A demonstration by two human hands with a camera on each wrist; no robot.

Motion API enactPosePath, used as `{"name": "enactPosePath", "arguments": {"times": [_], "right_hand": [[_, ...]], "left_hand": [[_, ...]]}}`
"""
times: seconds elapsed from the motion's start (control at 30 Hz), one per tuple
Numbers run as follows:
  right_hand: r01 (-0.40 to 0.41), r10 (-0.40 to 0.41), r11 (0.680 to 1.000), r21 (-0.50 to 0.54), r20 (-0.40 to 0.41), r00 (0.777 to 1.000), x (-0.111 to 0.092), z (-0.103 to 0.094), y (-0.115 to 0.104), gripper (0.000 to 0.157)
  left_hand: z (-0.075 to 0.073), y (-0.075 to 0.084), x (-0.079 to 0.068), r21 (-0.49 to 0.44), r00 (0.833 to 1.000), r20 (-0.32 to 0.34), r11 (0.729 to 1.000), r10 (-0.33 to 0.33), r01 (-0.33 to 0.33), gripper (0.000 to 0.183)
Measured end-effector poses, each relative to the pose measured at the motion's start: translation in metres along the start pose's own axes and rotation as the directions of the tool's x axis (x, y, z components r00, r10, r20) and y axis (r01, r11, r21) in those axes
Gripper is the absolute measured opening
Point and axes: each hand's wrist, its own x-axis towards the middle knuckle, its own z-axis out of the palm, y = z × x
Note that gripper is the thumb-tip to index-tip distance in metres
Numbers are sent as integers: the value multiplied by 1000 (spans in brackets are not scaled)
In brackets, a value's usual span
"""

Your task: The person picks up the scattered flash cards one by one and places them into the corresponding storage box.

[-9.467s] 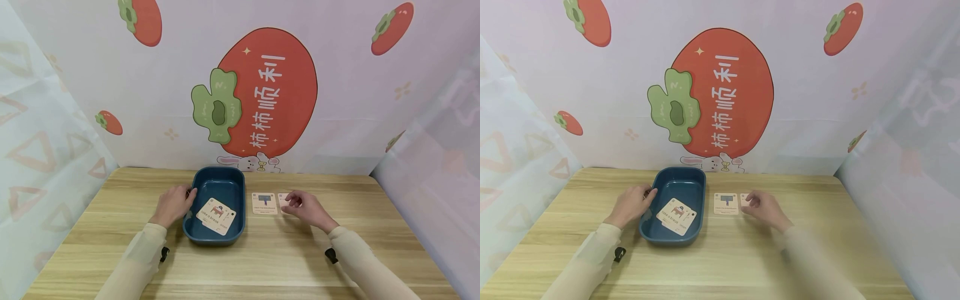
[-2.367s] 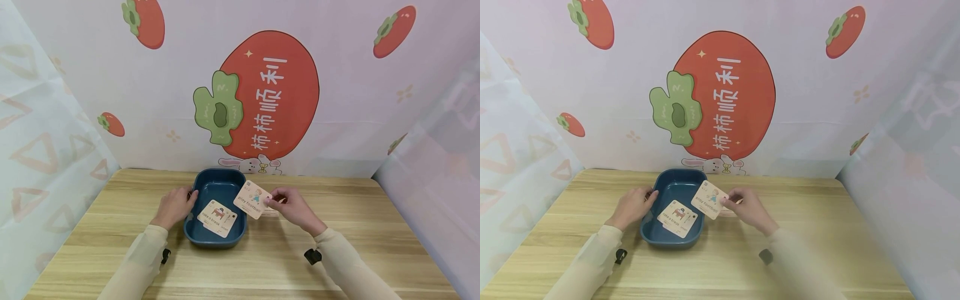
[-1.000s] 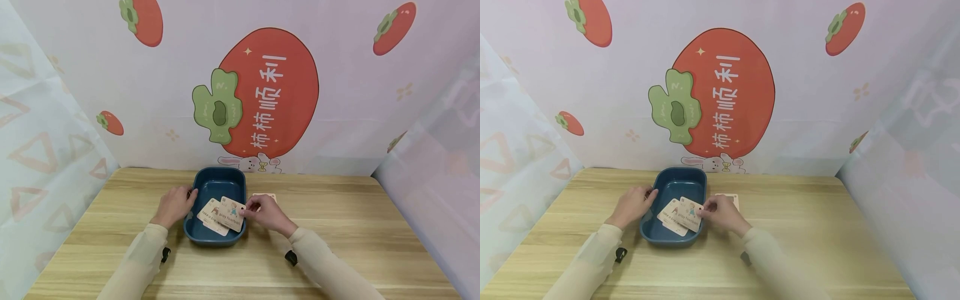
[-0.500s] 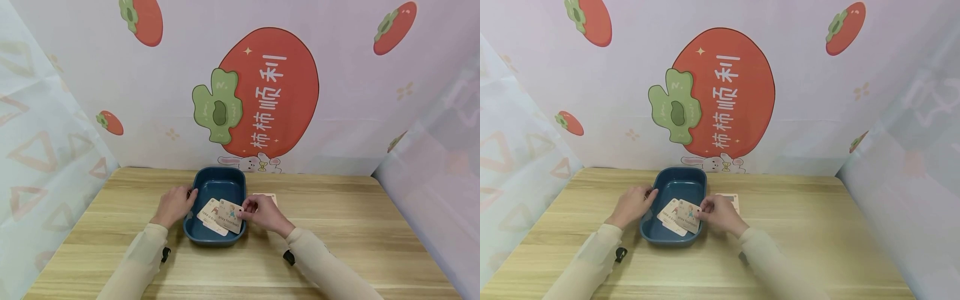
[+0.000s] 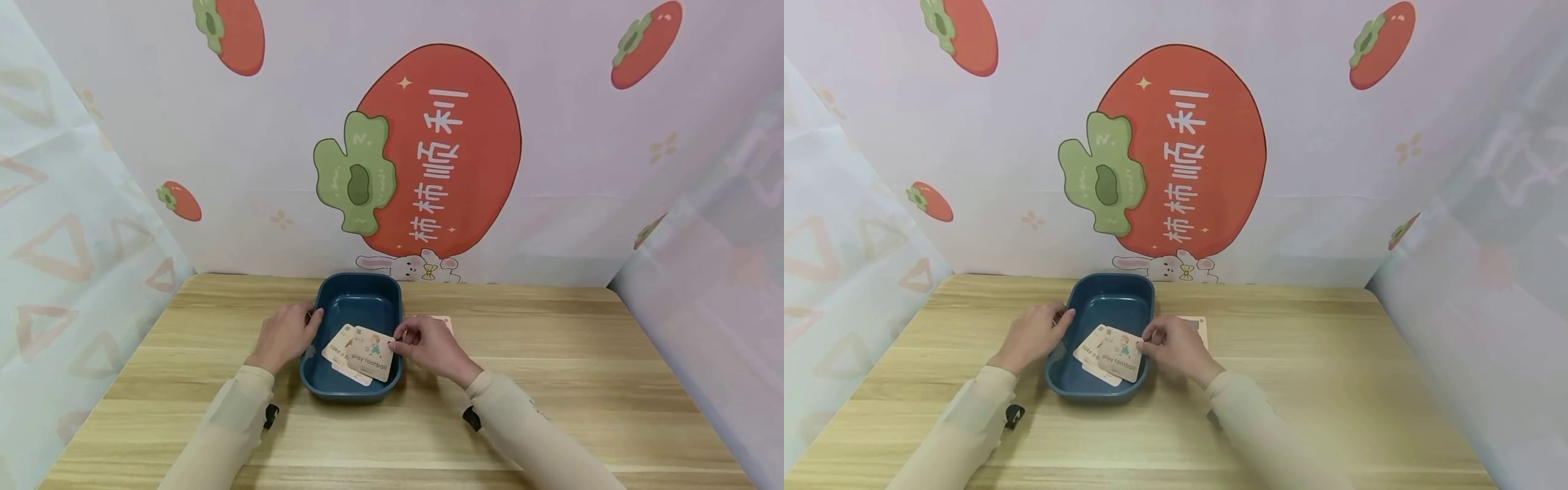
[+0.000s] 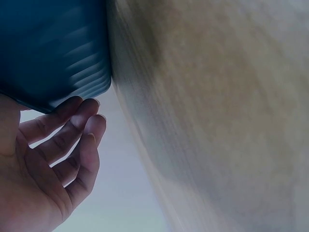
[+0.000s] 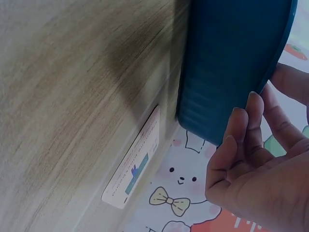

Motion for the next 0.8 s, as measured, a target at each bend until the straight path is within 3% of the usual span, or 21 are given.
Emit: {"name": "enactPosePath", "arguments": {"times": [0.3, 0.8], "right_hand": [[30, -30, 999, -38, -8, 1000, -3, -1, -2, 7], [20, -19, 1000, 24, -14, 1000, -9, -13, 2, 6]], "left_hand": [[1, -1, 1, 0, 1000, 0, 1000, -3, 3, 29], [1, 0, 0, -4, 1000, -3, 1000, -3, 3, 28]]}}
